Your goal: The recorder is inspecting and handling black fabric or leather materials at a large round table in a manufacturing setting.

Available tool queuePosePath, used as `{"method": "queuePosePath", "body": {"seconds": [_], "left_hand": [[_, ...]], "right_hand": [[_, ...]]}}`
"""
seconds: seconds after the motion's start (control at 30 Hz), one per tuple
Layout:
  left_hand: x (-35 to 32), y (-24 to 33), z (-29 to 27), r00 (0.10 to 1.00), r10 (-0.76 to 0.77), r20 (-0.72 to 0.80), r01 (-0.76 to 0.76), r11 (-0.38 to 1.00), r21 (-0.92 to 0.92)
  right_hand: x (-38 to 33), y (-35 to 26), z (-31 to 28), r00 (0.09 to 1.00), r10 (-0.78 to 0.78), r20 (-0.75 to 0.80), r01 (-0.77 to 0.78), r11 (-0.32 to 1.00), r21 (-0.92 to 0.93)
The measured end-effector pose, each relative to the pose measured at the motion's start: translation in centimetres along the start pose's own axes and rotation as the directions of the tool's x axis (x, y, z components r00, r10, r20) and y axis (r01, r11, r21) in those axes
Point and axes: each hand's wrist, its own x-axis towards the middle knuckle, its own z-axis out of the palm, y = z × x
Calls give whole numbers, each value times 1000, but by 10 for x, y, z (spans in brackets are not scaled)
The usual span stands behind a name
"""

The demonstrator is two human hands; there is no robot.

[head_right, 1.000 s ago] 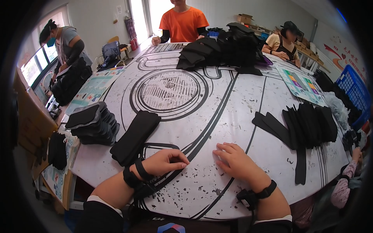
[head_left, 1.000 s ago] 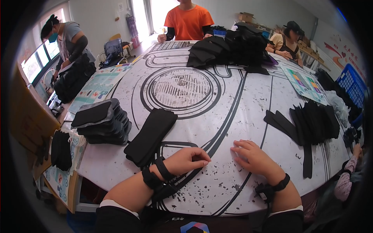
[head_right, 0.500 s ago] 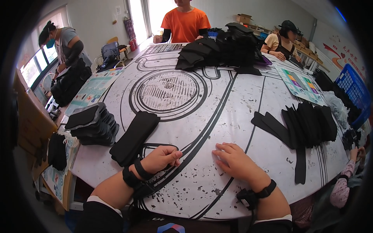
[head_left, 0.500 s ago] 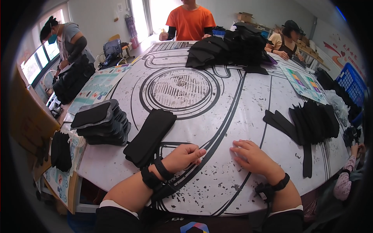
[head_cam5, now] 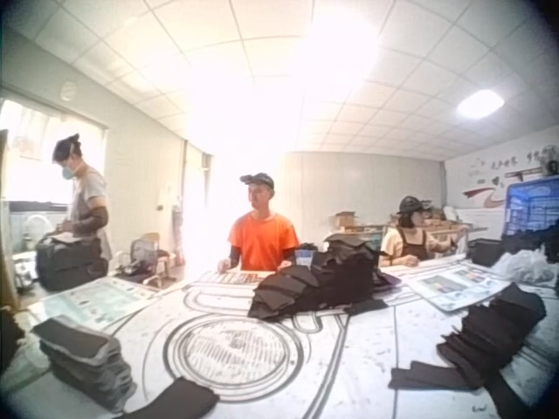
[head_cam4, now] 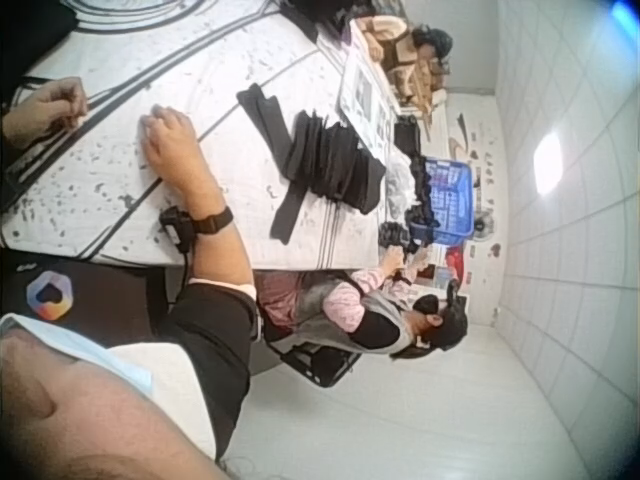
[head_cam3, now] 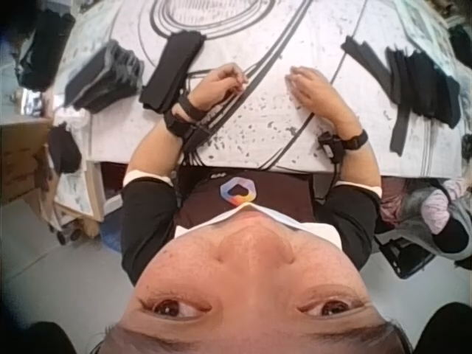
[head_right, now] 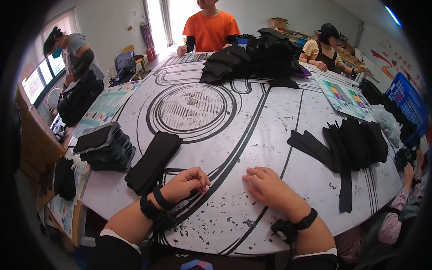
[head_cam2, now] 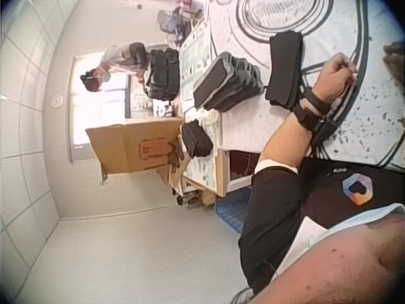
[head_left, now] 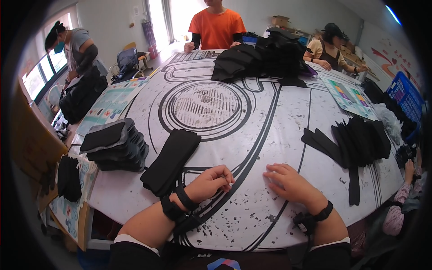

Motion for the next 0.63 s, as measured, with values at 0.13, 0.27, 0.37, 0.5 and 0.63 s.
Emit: {"method": "queuePosePath", "body": {"seconds": [0.13,0.27,0.37,0.5,0.63], "left_hand": [[-1,-1,1,999,43,9,-42,999,-24],[-2,1,3,1000,5,-17,-5,1000,-7],[-4,5,6,999,32,-17,-32,999,22],[-7,12,11,999,-17,-35,18,999,27],[-7,15,12,997,-29,-78,30,1000,10]], "right_hand": [[0,3,2,999,-30,-15,30,1000,-1],[-3,10,6,999,-47,8,47,999,-22],[-3,11,9,998,-60,-20,60,998,-18],[-4,9,11,998,-54,-38,52,998,-34],[-4,10,11,999,-38,-22,37,999,-36]]}}
